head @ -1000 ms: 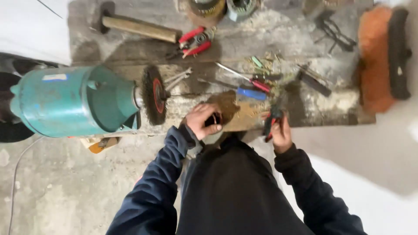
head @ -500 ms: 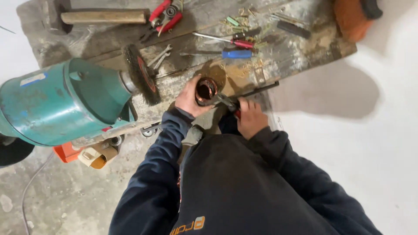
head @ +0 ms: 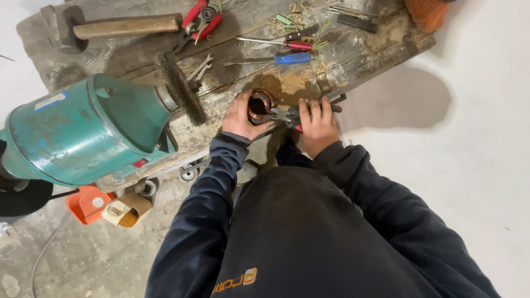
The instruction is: The person holds a cylindrical motor stator and uses pliers to pull out copper wire coils from the slots. They then use a knife to scrape and clean the interior of the stator slots. The person continues to remove wire segments and clean the component using various hand tools.
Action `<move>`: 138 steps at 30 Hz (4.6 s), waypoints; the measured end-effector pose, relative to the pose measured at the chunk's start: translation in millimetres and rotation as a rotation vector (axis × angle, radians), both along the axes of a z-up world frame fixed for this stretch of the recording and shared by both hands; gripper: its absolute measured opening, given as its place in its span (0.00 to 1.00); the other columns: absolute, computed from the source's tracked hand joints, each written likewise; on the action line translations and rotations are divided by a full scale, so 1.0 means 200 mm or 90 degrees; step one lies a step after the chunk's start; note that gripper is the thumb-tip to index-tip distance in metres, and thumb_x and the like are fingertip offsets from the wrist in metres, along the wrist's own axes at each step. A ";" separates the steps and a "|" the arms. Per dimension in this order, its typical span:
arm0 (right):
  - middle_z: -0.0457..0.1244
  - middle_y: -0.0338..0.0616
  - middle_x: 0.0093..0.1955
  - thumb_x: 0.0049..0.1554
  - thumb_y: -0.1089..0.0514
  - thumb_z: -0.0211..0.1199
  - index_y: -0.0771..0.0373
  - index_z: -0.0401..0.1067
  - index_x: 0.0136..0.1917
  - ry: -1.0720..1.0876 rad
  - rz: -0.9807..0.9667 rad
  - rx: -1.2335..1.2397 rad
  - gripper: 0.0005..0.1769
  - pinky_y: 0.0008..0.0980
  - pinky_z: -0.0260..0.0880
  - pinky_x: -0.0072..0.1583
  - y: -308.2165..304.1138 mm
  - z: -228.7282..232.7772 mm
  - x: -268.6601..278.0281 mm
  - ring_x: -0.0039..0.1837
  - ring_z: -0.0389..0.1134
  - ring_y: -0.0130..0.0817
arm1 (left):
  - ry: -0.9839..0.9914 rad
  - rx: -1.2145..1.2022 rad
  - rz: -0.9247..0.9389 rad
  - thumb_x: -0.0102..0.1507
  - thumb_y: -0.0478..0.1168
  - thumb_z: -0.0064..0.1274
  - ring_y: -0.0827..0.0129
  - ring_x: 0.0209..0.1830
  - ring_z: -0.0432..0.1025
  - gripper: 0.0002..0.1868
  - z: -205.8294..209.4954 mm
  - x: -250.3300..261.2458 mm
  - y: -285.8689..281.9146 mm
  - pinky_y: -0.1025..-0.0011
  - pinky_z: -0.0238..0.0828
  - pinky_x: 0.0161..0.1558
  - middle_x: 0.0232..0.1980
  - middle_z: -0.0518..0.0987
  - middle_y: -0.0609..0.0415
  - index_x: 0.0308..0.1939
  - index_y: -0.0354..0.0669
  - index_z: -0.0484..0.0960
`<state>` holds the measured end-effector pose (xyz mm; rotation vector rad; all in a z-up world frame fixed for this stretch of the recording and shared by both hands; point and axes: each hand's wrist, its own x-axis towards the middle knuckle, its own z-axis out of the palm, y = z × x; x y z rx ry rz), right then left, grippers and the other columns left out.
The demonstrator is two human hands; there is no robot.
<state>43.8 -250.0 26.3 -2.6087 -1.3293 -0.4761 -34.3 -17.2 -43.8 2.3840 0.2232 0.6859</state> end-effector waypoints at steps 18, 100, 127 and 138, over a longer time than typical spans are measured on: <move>0.55 0.66 0.70 0.48 0.59 0.66 0.75 0.55 0.76 0.187 -0.007 0.009 0.46 0.54 0.57 0.73 0.04 -0.12 0.00 0.73 0.53 0.68 | -0.009 0.033 -0.017 0.47 0.59 0.77 0.47 0.64 0.71 0.55 -0.04 0.02 0.03 0.55 0.67 0.65 0.65 0.74 0.40 0.69 0.37 0.66; 0.60 0.61 0.66 0.48 0.71 0.58 0.71 0.61 0.69 0.247 0.594 -0.210 0.34 0.47 0.66 0.64 0.52 0.20 1.21 0.68 0.61 0.60 | -0.030 -0.163 0.424 0.45 0.53 0.75 0.44 0.61 0.71 0.49 -0.07 0.13 -0.29 0.59 0.71 0.62 0.61 0.73 0.38 0.64 0.34 0.70; 0.63 0.55 0.51 0.46 0.57 0.64 0.64 0.68 0.58 0.325 0.242 -0.295 0.26 0.55 0.66 0.51 0.24 0.11 0.71 0.56 0.65 0.58 | 0.119 -0.169 -0.248 0.41 0.58 0.76 0.43 0.55 0.69 0.49 -0.14 0.13 0.24 0.53 0.66 0.57 0.52 0.72 0.37 0.56 0.33 0.70; 0.66 0.45 0.46 0.44 0.65 0.62 0.65 0.70 0.54 0.926 0.366 -0.153 0.22 0.35 0.66 0.57 0.05 -0.46 0.75 0.51 0.66 0.38 | 0.100 -0.181 -0.215 0.43 0.56 0.75 0.41 0.70 0.64 0.62 -0.08 0.05 0.24 0.54 0.58 0.71 0.70 0.68 0.34 0.74 0.36 0.61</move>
